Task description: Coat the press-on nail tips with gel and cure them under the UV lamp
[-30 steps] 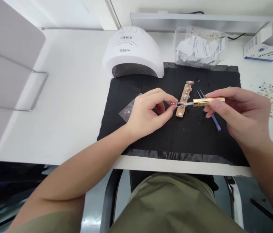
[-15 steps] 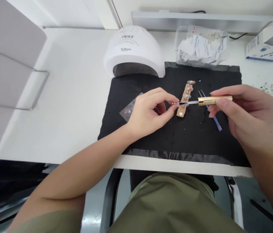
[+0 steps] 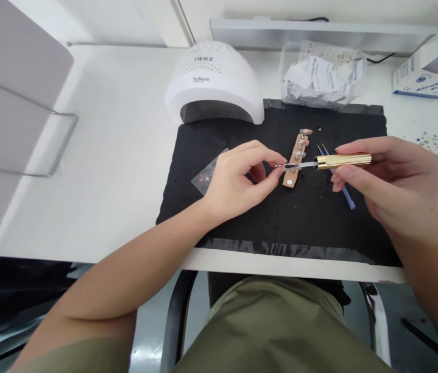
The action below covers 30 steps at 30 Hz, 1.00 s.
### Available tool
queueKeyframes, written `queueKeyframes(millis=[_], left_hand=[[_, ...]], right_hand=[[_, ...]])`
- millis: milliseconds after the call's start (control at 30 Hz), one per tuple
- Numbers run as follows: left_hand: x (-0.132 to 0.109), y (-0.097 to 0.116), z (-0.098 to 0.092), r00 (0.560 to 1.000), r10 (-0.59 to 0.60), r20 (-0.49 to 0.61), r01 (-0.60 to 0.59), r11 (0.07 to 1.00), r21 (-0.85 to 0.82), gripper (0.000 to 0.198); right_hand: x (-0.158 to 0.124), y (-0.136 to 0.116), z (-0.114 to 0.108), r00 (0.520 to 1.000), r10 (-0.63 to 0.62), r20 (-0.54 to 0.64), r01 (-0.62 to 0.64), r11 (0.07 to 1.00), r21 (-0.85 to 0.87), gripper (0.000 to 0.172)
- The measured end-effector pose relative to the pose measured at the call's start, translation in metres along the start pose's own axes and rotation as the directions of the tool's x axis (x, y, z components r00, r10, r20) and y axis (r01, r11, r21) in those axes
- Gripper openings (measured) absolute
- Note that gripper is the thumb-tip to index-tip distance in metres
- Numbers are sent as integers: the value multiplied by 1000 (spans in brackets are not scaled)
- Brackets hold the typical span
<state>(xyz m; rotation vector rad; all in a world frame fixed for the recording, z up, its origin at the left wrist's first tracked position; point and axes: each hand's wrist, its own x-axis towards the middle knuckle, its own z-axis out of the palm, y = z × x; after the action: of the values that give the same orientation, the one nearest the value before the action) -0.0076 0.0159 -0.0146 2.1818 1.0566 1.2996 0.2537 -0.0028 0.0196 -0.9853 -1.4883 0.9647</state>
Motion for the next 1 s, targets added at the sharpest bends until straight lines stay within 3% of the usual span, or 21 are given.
queueKeyframes(millis=[233,1000], left_hand=[[0,-1,1,1000,11,-9,-11,1000,-9,3],[-1,-1,0,999,38,0,-38,999,-9,7]], right_hand=[[1,6,-4,999,48,-24,-50,997,-61,6],[-1,3,-3,990,126,-57,-136,964,-230,11]])
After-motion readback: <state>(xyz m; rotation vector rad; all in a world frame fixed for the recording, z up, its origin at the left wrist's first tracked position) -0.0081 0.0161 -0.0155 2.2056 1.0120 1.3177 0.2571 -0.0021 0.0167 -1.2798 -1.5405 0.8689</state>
